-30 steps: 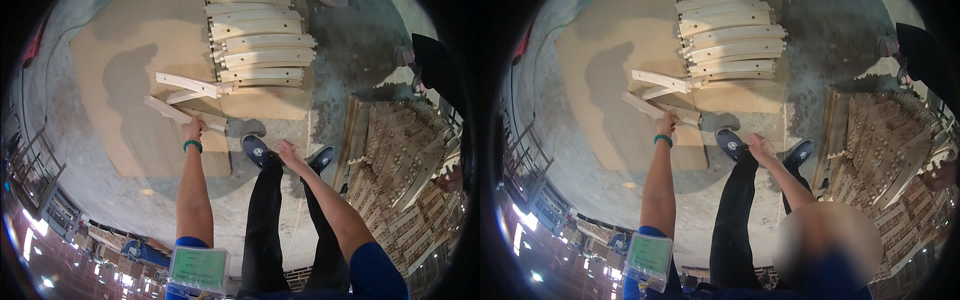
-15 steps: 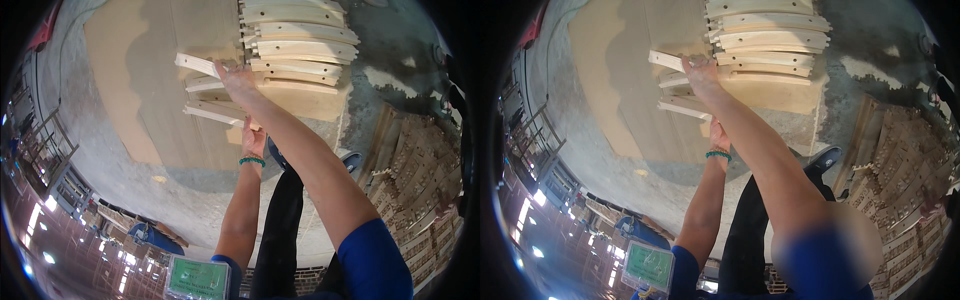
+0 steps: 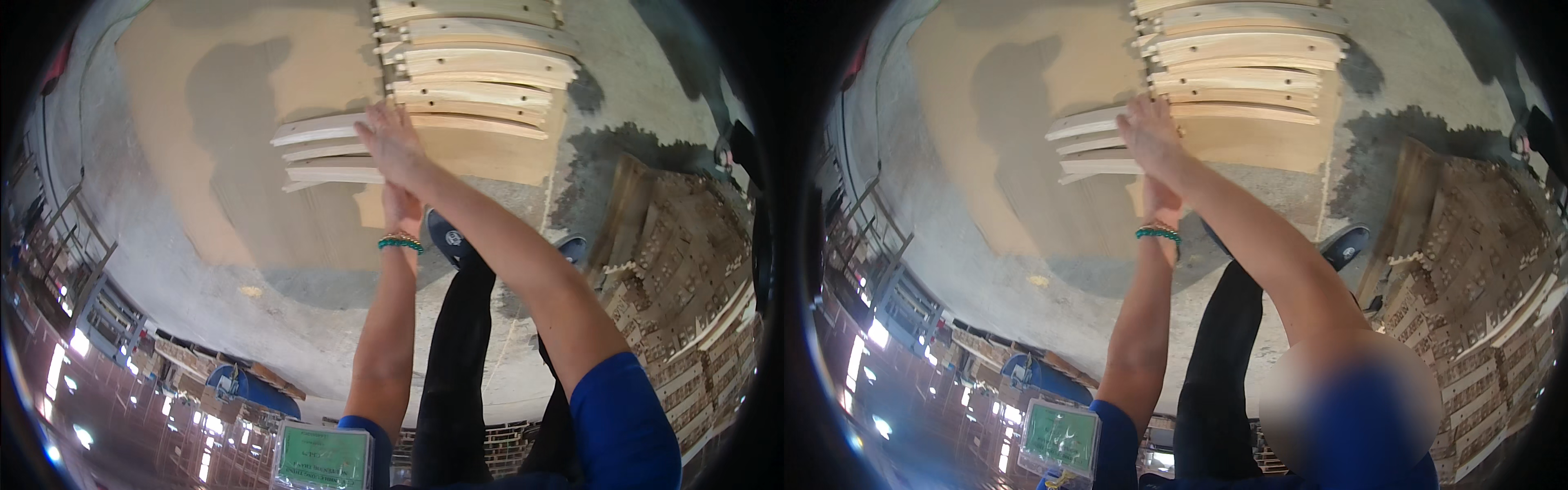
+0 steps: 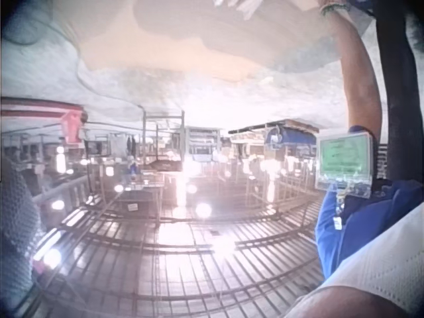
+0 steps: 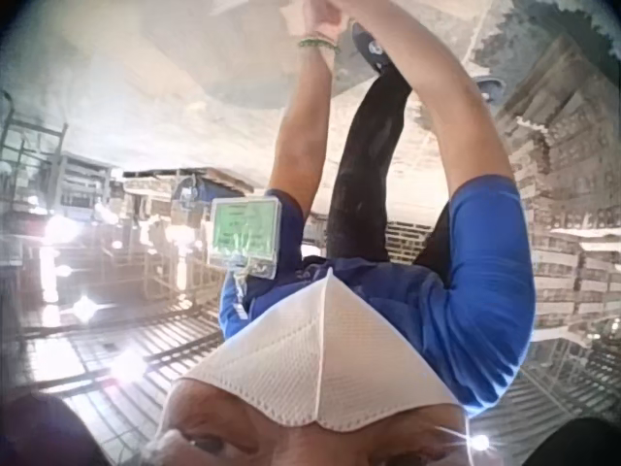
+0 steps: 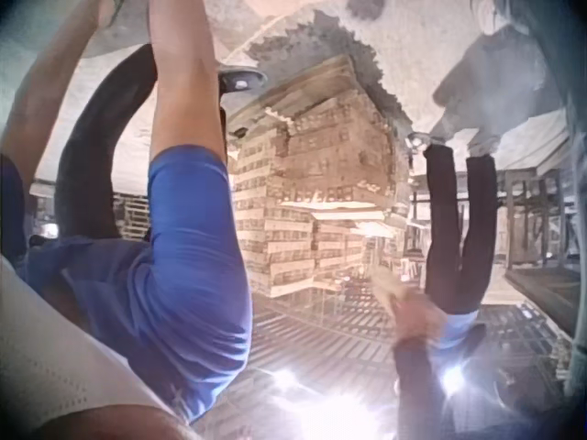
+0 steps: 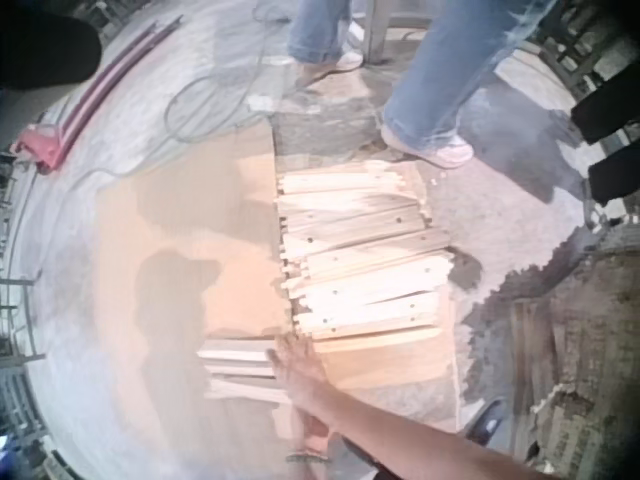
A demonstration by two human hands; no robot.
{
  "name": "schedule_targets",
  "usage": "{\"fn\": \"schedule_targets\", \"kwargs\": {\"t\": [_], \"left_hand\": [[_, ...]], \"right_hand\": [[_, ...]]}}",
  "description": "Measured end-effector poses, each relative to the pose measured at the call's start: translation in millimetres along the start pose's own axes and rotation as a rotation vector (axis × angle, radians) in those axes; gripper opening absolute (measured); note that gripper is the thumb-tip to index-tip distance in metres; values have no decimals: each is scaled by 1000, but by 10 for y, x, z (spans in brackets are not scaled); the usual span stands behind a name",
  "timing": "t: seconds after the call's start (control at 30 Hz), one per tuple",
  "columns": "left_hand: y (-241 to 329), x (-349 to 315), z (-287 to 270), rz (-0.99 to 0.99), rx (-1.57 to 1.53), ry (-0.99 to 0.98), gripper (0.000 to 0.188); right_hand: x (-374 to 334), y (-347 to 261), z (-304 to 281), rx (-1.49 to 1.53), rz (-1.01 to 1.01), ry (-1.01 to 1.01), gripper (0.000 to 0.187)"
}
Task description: The person picks up a cardboard sheet and places it on the floor. Then the person repeatedly picks up small wooden parts from a pile, holds them in both hands, and places them onto the cardboard sheet, forming a growing stack.
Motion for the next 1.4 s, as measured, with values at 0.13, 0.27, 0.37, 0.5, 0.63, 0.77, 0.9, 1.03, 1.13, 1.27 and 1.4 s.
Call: {"fn": "schedule_targets", "kwargs": {"t": [0.13,0.27,0.37,0.5,0.63,0.77,0.9,1.03,1.13,1.27,1.4], "left_hand": [[409,-6,-201,7,642,72,45],[920,-276,-368,-128,854,72,61],[864,-411,-277,-77,974,356,75],[687,-671,259,2,1467,302,77],[1097,-948,252,345,1391,377,77],[214,-1567,711,360,1846,26,64],[-777,-2336,416,-191,1392,-135,40],[-1493,-3240,927,-356,1396,-232,42],[-1796,-3668,1248,-318,1488,-277,43],[-1890,-3744,1753,-216,1638,-311,44],[-2347,-3915,2513,34,1530,-592,43]], "right_hand": [[-719,192,-322,544,269,348,28],[-1553,294,-838,446,186,239,29],[-2112,785,-1058,438,305,160,31],[-3125,1306,-1530,529,523,140,34],[-3758,1349,-2799,645,520,388,34],[-4799,1838,-4424,89,631,817,45],[-5565,2792,-5195,-247,946,882,53],[-6527,3535,-5180,60,1269,557,61],[-6815,3651,-5060,171,1100,673,62],[-6441,3599,-4981,145,1220,525,59],[-6583,3429,-4974,406,1083,903,48]]}}
Point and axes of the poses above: each hand's wrist, its own x-axis towards the middle knuckle, its own z-axis out of the palm, y = z × x, the point moved 9 cm from there along x, towards the middle knuckle, and after that the axes turned 6 degrees about x, right-handed, at the moved point
